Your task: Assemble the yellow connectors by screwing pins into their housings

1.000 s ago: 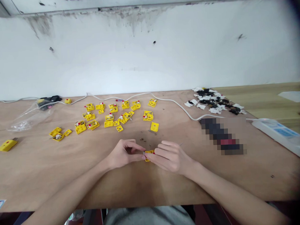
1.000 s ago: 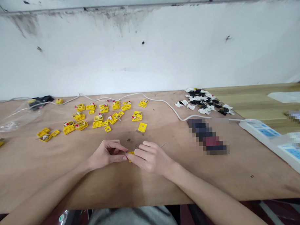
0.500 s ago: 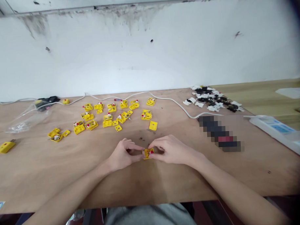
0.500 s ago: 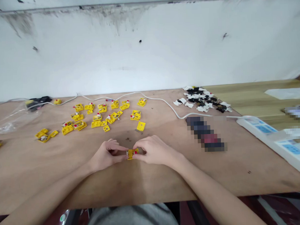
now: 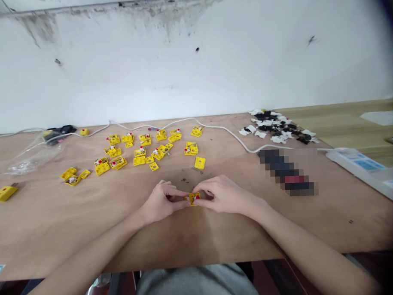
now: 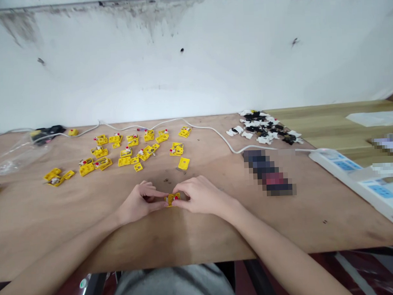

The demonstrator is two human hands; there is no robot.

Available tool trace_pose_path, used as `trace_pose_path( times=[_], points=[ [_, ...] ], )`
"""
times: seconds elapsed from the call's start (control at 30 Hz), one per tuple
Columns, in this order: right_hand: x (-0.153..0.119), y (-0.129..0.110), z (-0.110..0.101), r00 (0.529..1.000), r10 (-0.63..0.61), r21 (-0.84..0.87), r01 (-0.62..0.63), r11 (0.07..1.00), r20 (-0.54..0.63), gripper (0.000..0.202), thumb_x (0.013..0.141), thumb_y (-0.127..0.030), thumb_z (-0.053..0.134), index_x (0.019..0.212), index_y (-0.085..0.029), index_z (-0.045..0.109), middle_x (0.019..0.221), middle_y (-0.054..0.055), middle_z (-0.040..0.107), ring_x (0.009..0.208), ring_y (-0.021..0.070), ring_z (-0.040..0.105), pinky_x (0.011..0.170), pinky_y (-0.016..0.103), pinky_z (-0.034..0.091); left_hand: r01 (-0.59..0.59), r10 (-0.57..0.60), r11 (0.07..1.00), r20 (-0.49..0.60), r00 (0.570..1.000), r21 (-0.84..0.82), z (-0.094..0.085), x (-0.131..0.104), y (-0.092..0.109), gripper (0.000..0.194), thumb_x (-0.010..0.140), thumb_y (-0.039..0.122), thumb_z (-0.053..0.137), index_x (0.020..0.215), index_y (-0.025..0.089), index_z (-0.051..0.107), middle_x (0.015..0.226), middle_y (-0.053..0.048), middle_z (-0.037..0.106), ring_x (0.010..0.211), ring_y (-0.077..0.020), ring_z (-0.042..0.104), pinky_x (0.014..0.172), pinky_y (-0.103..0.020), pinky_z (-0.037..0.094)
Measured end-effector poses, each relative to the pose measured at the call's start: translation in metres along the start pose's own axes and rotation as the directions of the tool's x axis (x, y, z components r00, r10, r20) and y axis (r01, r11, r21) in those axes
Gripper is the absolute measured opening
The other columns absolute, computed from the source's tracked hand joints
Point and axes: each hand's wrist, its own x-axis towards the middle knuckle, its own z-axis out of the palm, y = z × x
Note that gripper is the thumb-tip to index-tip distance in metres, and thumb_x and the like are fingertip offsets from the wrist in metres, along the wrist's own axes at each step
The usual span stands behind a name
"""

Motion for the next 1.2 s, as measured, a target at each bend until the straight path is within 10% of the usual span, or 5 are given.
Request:
trace_pose_path(
  times=[0.57,1.2],
  points=[
    [-0.001,0.0,-0.001,0.991,-0.082,0.065,0.089,0.994,-0.103,0.016,0.092,-0.031,0.065,0.101,-0.02,0.074,0.068,-0.002,0.066,0.054,0.0098,0.053,0.055,0.023,0.035,0.072,-0.074,0.996,-0.035,0.997,-0.052,0.001,0.001,0.003,0.023,0.078,0.045,0.079,0.095,0.029,0.082,0.053,0.004,0.06,0.06,-0.0114,0.044,0.081,-0.033,0.037],
    [0.003,0.004,0.018,0.756,-0.582,-0.497,0.398,0.771,-0.298,0.014,0.098,-0.017,0.057,0.094,-0.014,0.069,0.066,-0.001,0.06,0.059,0.0124,0.051,0.058,0.03,0.037,0.193,-0.234,0.893,-0.054,0.971,-0.406,0.001,0.001,0.01,0.03,0.071,0.042,0.082,0.092,0.02,0.082,0.055,0.005,0.045,0.056,-0.0086,0.035,0.054,-0.025,0.028]
  ],
)
